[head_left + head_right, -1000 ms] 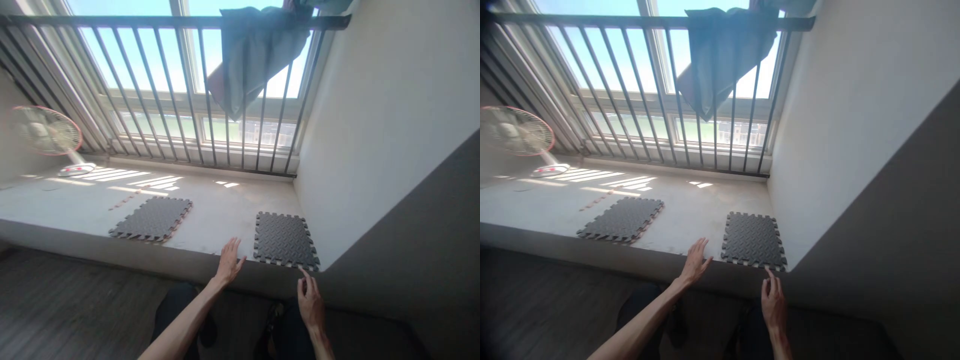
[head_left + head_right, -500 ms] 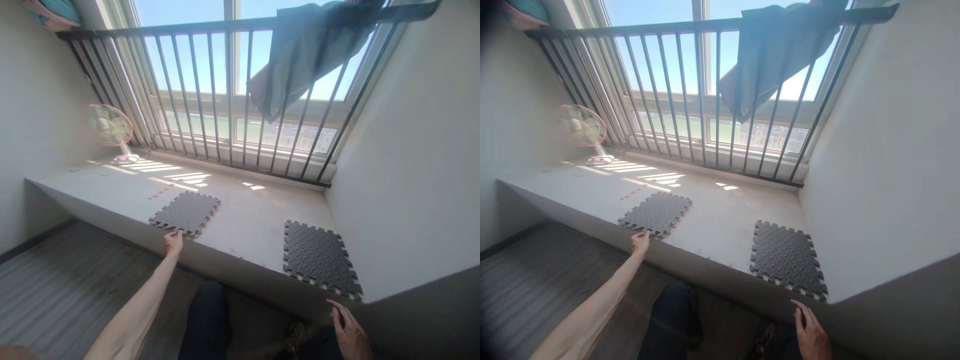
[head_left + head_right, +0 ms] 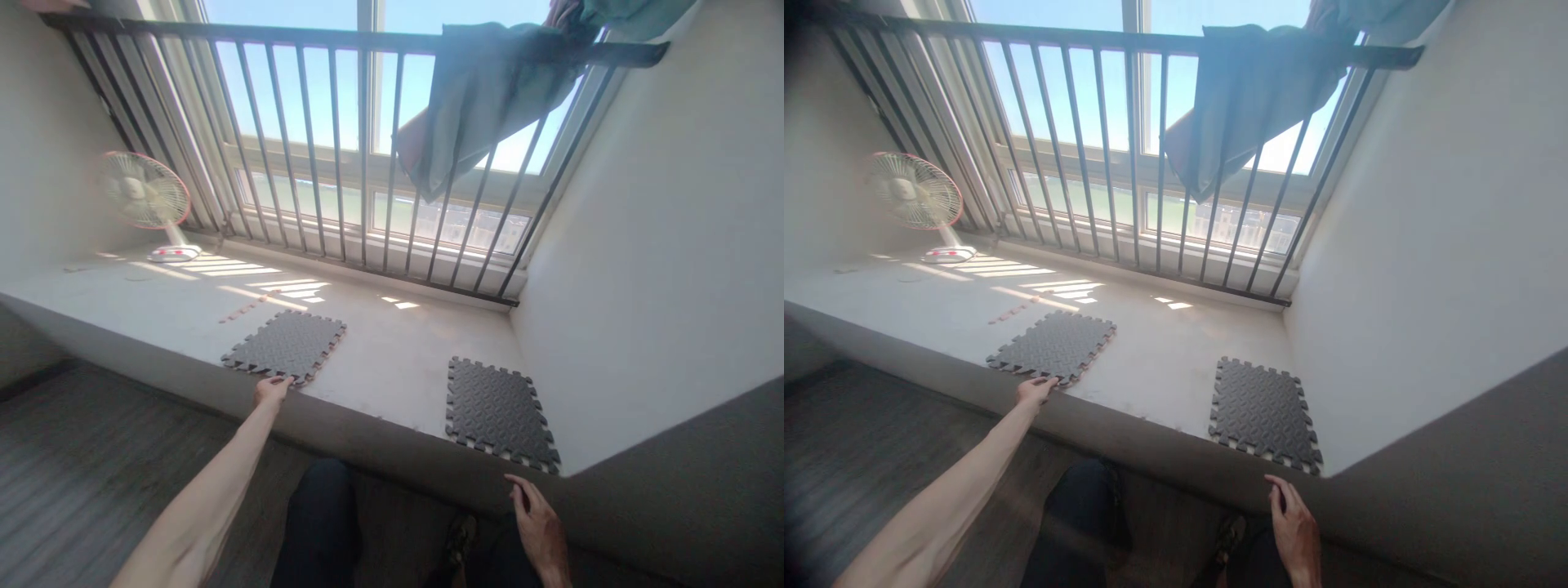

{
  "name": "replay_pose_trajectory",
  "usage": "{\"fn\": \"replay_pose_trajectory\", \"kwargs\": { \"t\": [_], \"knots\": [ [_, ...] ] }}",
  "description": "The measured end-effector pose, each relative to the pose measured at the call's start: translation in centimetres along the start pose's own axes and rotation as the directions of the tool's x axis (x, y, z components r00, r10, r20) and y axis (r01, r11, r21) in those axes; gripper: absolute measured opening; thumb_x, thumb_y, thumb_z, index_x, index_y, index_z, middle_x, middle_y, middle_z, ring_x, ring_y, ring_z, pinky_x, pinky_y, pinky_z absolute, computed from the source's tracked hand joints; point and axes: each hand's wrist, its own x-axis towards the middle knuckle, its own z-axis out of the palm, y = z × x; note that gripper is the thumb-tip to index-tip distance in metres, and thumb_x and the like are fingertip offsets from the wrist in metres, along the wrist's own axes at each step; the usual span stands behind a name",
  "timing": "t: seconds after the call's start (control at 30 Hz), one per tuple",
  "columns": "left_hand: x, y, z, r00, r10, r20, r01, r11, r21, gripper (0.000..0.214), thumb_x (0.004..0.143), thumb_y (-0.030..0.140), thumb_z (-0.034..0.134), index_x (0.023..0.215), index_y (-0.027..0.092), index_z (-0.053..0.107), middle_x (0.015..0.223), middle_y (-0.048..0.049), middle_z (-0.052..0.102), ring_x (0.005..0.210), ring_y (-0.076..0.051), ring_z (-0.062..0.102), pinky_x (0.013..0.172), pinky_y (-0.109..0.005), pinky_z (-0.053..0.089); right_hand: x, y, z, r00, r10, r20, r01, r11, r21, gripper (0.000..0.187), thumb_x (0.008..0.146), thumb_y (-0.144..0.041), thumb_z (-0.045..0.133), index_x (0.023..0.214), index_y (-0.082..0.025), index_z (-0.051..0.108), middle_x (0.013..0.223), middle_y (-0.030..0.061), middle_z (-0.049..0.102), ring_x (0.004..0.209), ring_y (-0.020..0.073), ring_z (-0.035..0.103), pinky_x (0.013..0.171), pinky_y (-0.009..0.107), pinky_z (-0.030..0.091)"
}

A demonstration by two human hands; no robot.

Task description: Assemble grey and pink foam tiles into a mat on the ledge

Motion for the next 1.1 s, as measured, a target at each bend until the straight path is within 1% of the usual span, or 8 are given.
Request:
{"fn": "replay_pose_trajectory", "kwargs": {
  "t": [0.27, 0.43, 0.57, 0.73, 0.8, 0.87, 0.97, 1.1],
  "knots": [
    [-4.6, 3.2, 1.5, 0.996, 0.008, 0.091, 0.019, 0.956, -0.292, 0.036, 0.083, 0.017, 0.081, 0.107, 0.018, 0.054, 0.086, -0.0024, 0.072, 0.080, -0.019, 0.077, 0.076, -0.036, 0.065, -0.2, -3.2, 0.2, 0.999, -0.026, -0.025, 0.028, 0.996, 0.088, 0.043, 0.102, -0.055, 0.046, 0.120, -0.031, 0.078, 0.123, 0.0060, 0.081, 0.106, 0.0280, 0.080, 0.088, 0.038, 0.062],
    [-14.4, 1.2, 4.1, 0.988, 0.026, 0.152, 0.063, 0.831, -0.553, 0.039, 0.087, 0.016, 0.080, 0.110, 0.020, 0.049, 0.096, -0.0066, 0.076, 0.083, -0.018, 0.079, 0.063, -0.025, 0.059, -0.5, -14.3, 3.4, 0.994, -0.070, 0.083, 0.031, 0.916, 0.400, 0.048, 0.106, -0.057, 0.047, 0.128, -0.025, 0.075, 0.115, 0.0094, 0.081, 0.099, 0.0249, 0.077, 0.094, 0.037, 0.060],
    [-24.2, -1.8, 6.6, 0.970, -0.031, 0.241, 0.172, 0.789, -0.589, 0.038, 0.088, 0.020, 0.081, 0.110, 0.022, 0.050, 0.100, -0.0078, 0.077, 0.091, -0.021, 0.081, 0.065, -0.027, 0.061, 0.5, -23.3, 7.0, 0.966, -0.046, 0.255, -0.149, 0.707, 0.691, 0.067, 0.104, -0.067, 0.045, 0.151, -0.021, 0.057, 0.122, 0.0107, 0.079, 0.094, 0.0229, 0.077, 0.076, 0.033, 0.063],
    [-32.1, -5.2, 8.4, 0.879, -0.043, 0.475, 0.280, 0.853, -0.441, 0.035, 0.090, 0.025, 0.080, 0.111, 0.024, 0.051, 0.114, -0.0148, 0.077, 0.106, -0.026, 0.081, 0.075, -0.034, 0.068, 2.6, -25.9, 10.0, 0.962, 0.154, 0.226, -0.271, 0.658, 0.702, 0.079, 0.097, -0.063, 0.053, 0.164, -0.022, 0.039, 0.126, 0.0144, 0.077, 0.104, 0.0292, 0.078, 0.085, 0.043, 0.066],
    [-32.6, -6.5, 8.0, 0.842, -0.029, 0.539, 0.293, 0.864, -0.410, 0.038, 0.092, 0.030, 0.079, 0.115, 0.024, 0.049, 0.121, -0.0178, 0.075, 0.106, -0.027, 0.081, 0.068, -0.033, 0.067, 2.7, -24.6, 10.5, 0.955, 0.224, 0.194, -0.295, 0.661, 0.690, 0.078, 0.095, -0.057, 0.057, 0.163, -0.023, 0.041, 0.126, 0.0153, 0.077, 0.102, 0.0304, 0.078, 0.086, 0.045, 0.066],
    [-31.3, -7.7, 7.0, 0.867, -0.039, 0.498, 0.278, 0.865, -0.418, 0.045, 0.094, 0.035, 0.077, 0.123, 0.025, 0.045, 0.129, -0.0190, 0.072, 0.104, -0.027, 0.081, 0.062, -0.030, 0.065, 2.5, -23.1, 10.6, 0.949, 0.247, 0.195, -0.309, 0.613, 0.727, 0.077, 0.094, -0.054, 0.056, 0.163, -0.022, 0.039, 0.122, 0.0147, 0.077, 0.090, 0.0286, 0.079, 0.077, 0.044, 0.067],
    [-27.2, -8.3, 4.9, 0.929, -0.062, 0.364, 0.242, 0.848, -0.471, 0.062, 0.096, 0.033, 0.072, 0.145, 0.029, 0.033, 0.140, -0.0167, 0.065, 0.105, -0.023, 0.080, 0.064, -0.031, 0.068, 2.3, -21.2, 10.4, 0.957, 0.230, 0.177, -0.279, 0.563, 0.778, 0.079, 0.093, -0.054, 0.056, 0.162, -0.020, 0.038, 0.112, 0.0120, 0.076, 0.075, 0.0249, 0.076, 0.064, 0.040, 0.065],
    [-21.7, -6.5, 4.0, 0.884, -0.087, 0.459, 0.303, 0.855, -0.422, 0.067, 0.098, 0.026, 0.067, 0.157, 0.030, 0.035, 0.134, -0.0117, 0.066, 0.100, -0.020, 0.078, 0.078, -0.038, 0.072, 3.3, -20.1, 9.7, 0.967, 0.212, 0.142, -0.242, 0.586, 0.774, 0.077, 0.093, -0.056, 0.057, 0.159, -0.019, 0.042, 0.105, 0.0102, 0.075, 0.077, 0.0242, 0.075, 0.063, 0.037, 0.064]
  ]
}}
